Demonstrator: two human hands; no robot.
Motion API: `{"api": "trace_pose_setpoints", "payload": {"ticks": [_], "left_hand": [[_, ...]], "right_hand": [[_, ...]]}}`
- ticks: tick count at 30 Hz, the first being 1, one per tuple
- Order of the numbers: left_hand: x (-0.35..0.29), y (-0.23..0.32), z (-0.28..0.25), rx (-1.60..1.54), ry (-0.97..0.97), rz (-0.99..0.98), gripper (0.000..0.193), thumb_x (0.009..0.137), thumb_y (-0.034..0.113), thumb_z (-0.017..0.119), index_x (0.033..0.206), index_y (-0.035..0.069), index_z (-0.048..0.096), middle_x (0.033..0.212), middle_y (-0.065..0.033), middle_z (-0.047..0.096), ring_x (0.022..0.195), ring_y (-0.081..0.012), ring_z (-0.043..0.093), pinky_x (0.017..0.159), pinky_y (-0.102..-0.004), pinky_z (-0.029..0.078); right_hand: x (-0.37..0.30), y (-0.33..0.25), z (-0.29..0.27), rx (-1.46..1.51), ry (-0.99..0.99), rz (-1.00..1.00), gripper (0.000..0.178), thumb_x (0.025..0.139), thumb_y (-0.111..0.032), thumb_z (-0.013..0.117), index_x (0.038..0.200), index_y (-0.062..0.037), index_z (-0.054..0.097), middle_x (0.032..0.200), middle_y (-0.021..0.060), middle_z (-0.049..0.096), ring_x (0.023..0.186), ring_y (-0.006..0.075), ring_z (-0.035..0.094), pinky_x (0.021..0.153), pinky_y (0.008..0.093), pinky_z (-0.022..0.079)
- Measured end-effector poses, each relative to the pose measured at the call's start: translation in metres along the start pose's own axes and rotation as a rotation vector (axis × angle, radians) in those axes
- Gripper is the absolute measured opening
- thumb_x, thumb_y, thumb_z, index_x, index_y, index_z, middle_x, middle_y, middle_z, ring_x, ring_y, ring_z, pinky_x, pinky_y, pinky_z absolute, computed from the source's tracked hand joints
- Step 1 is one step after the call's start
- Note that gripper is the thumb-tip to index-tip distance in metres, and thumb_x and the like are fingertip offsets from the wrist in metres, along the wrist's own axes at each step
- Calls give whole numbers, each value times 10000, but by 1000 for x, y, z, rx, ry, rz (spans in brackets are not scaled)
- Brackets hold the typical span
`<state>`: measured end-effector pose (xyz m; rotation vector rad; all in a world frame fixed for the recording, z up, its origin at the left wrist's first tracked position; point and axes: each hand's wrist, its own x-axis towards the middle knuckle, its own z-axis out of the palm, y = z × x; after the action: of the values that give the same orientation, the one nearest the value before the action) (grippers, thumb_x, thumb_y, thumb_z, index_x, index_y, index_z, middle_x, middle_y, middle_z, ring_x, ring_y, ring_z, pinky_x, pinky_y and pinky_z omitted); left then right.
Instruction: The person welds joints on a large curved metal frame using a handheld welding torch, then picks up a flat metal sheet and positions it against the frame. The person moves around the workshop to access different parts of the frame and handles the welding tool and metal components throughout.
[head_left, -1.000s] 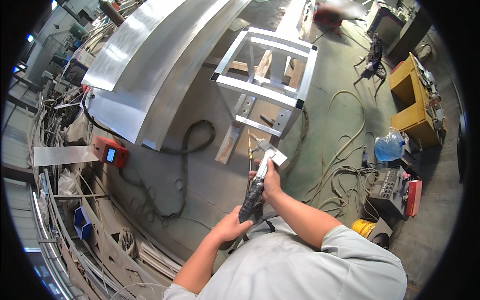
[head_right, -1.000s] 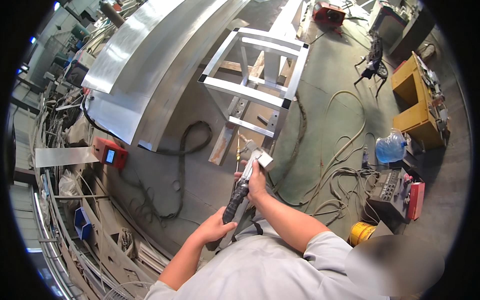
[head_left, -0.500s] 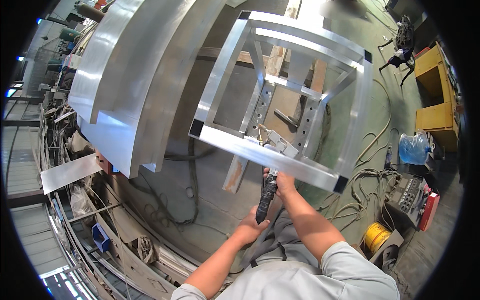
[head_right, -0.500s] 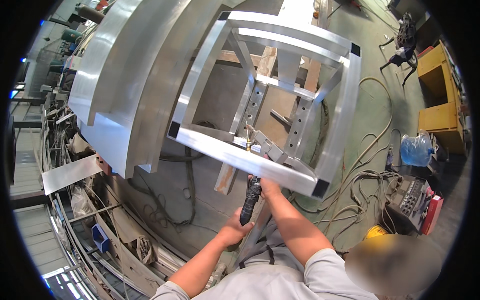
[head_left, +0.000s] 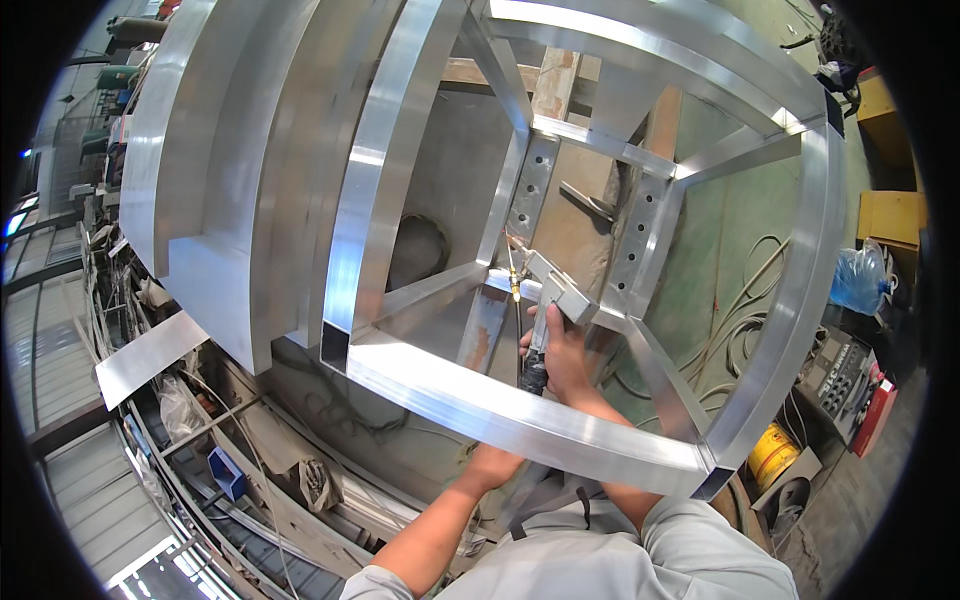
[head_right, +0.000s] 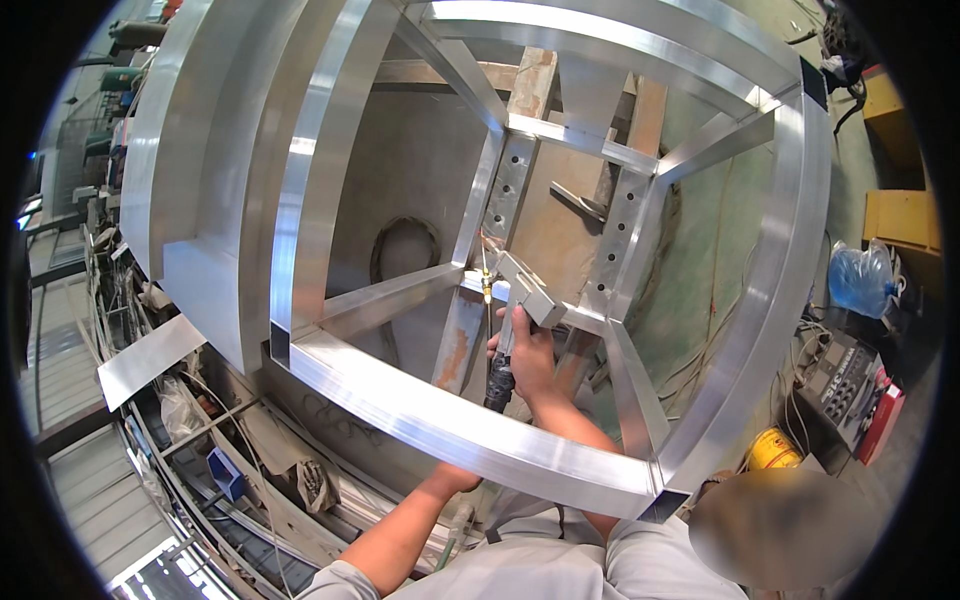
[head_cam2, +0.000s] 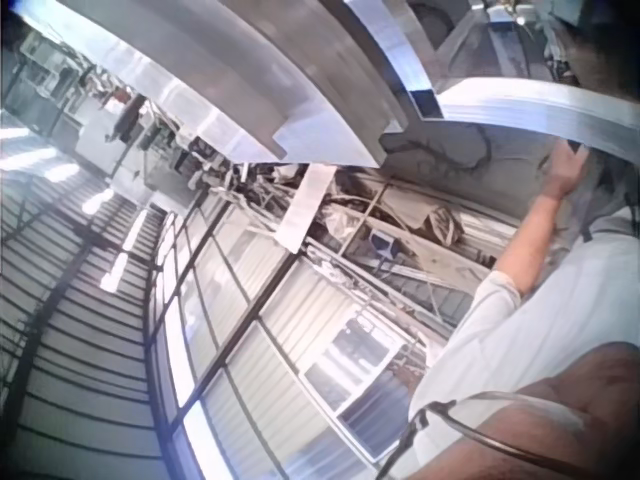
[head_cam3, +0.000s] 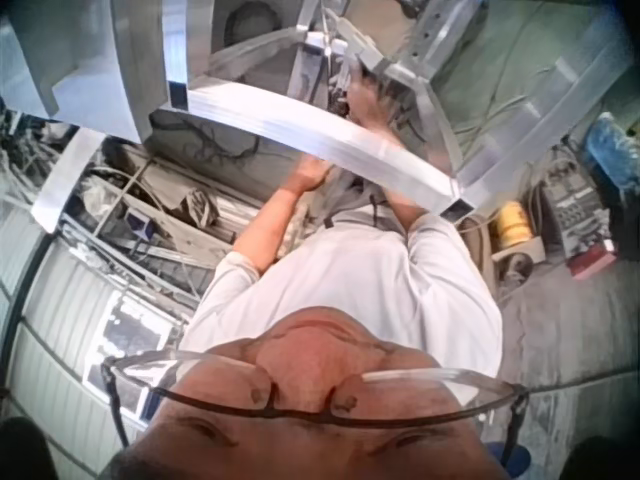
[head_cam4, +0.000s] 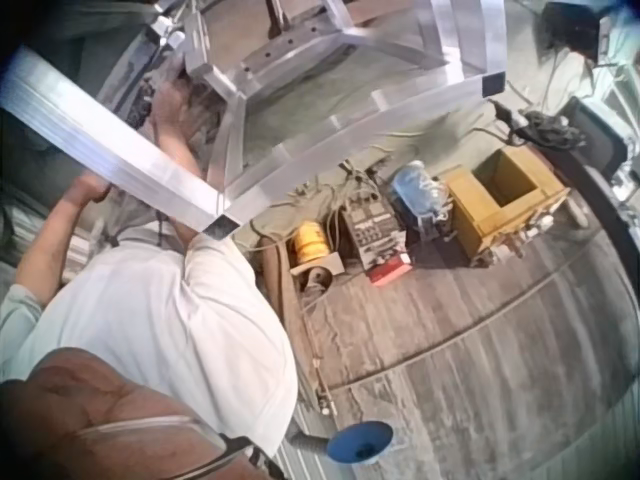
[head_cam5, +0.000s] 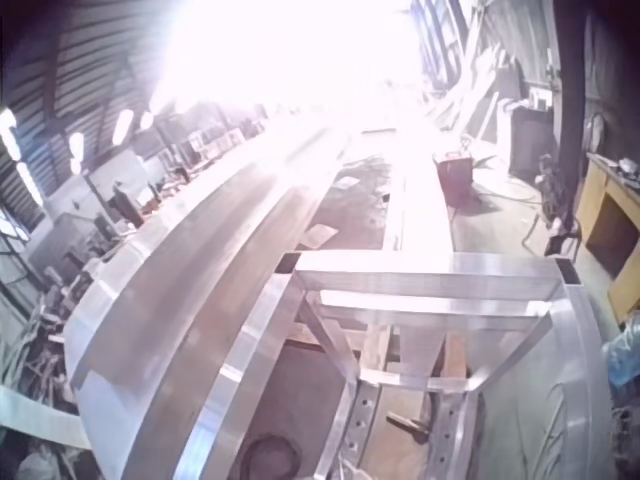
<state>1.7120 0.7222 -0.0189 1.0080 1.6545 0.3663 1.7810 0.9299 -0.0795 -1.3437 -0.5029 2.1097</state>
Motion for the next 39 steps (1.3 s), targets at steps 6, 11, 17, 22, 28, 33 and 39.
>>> {"api": "trace_pose_setpoints", "payload": {"ticks": [6, 11, 17, 22, 28, 33, 39], "left_hand": [[6, -31, 11, -214, 88, 4, 321, 961, 212, 621, 1241, 66, 561, 1068, -71, 585, 983, -200, 557, 881, -351, 470], [10, -24, 13, -807, 77, -274, 441, 899, 287, 723, 1227, 77, 516, 944, -20, 535, 870, -136, 517, 785, -325, 455], [16, -14, 9, -659, 97, -240, 652, 801, 411, 825, 1237, 51, 501, 1021, -39, 497, 945, -170, 474, 838, -352, 421], [15, -9, 10, -629, 126, -225, 681, 785, 413, 839, 1253, 43, 509, 1038, -55, 524, 968, -179, 509, 858, -356, 435], [8, -15, 13, -601, 90, -248, 585, 831, 375, 788, 1248, 51, 537, 1064, -69, 560, 990, -199, 540, 873, -360, 449], [1, -10, 7, -425, 45, -177, 531, 854, 346, 756, 1251, 54, 559, 1106, -90, 581, 1034, -232, 552, 904, -381, 452], [-7, -5, 5, -320, 19, -137, 470, 882, 310, 717, 1256, 57, 587, 1157, -115, 605, 1086, -271, 566, 941, -406, 455]], "right_hand": [[12, 18, 1, -40, 38, -20, 565, 963, -567, 586, 1078, -14, 609, 645, 91, 634, 542, 170, 633, 526, 291, 523], [14, 10, 4, -41, 52, 18, 581, 937, -585, 612, 1061, -17, 613, 633, 95, 632, 534, 176, 635, 523, 299, 528], [13, 10, 2, -30, 38, 31, 581, 936, -594, 610, 1073, -30, 606, 634, 88, 630, 538, 167, 633, 526, 298, 527], [9, 6, 4, -26, 22, 35, 584, 936, -599, 609, 1075, -32, 603, 641, 80, 630, 544, 158, 632, 530, 291, 524], [9, 7, 4, -22, 13, 17, 568, 939, -590, 612, 1069, -37, 595, 641, 78, 626, 540, 157, 626, 528, 290, 521], [6, 6, 5, -19, 19, 8, 561, 941, -580, 616, 1070, -35, 593, 648, 75, 624, 549, 152, 629, 547, 287, 537], [2, 3, 6, -48, 0, 35, 546, 961, -563, 595, 1079, -31, 590, 656, 76, 626, 564, 146, 632, 556, 288, 538]]}}
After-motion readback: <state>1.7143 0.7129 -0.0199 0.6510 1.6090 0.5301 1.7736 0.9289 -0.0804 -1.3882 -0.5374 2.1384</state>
